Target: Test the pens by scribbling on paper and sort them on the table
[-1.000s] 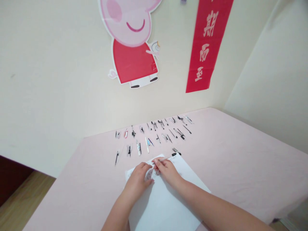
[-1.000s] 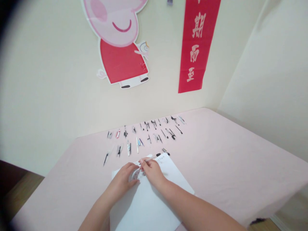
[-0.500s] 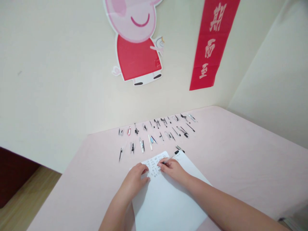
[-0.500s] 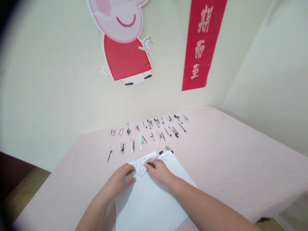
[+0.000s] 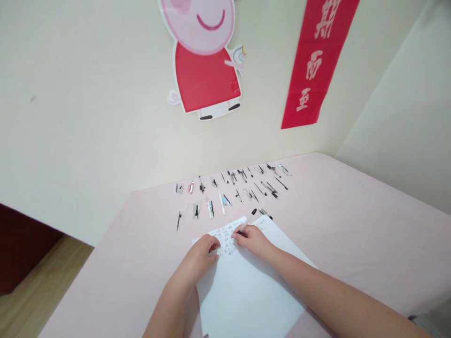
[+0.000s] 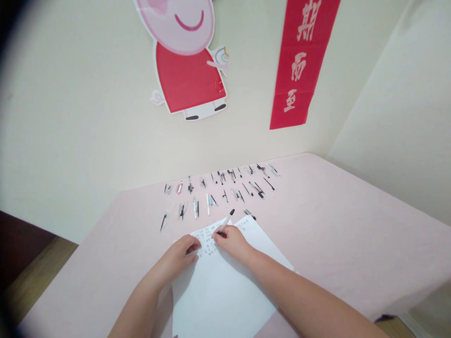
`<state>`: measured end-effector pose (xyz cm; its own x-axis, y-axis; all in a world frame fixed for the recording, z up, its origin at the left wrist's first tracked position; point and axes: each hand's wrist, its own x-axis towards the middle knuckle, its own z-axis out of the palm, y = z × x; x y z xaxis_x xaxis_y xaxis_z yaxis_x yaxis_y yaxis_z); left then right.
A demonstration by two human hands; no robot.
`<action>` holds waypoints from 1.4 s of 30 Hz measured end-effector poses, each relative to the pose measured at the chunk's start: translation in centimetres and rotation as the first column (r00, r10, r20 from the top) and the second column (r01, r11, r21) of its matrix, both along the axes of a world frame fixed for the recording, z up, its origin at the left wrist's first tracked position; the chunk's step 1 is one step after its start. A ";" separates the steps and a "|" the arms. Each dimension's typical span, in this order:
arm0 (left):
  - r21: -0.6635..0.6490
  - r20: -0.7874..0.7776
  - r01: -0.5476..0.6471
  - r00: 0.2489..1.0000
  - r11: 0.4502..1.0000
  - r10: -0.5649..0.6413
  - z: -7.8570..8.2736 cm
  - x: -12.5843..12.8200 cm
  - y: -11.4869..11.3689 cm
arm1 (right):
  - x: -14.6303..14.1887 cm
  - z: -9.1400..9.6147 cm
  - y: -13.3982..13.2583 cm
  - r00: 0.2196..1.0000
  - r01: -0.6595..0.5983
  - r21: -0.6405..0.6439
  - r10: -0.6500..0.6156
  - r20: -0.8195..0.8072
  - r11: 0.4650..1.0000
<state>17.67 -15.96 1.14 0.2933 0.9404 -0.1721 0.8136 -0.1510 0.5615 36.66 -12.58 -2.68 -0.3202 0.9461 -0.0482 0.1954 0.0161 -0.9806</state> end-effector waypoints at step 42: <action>-0.051 -0.229 -0.097 0.970 0.994 0.083 0.3 -0.2 -0.2 | -1.2 0.7 -2.9 0.914 -0.264 0.304 0.137 0.383 0.915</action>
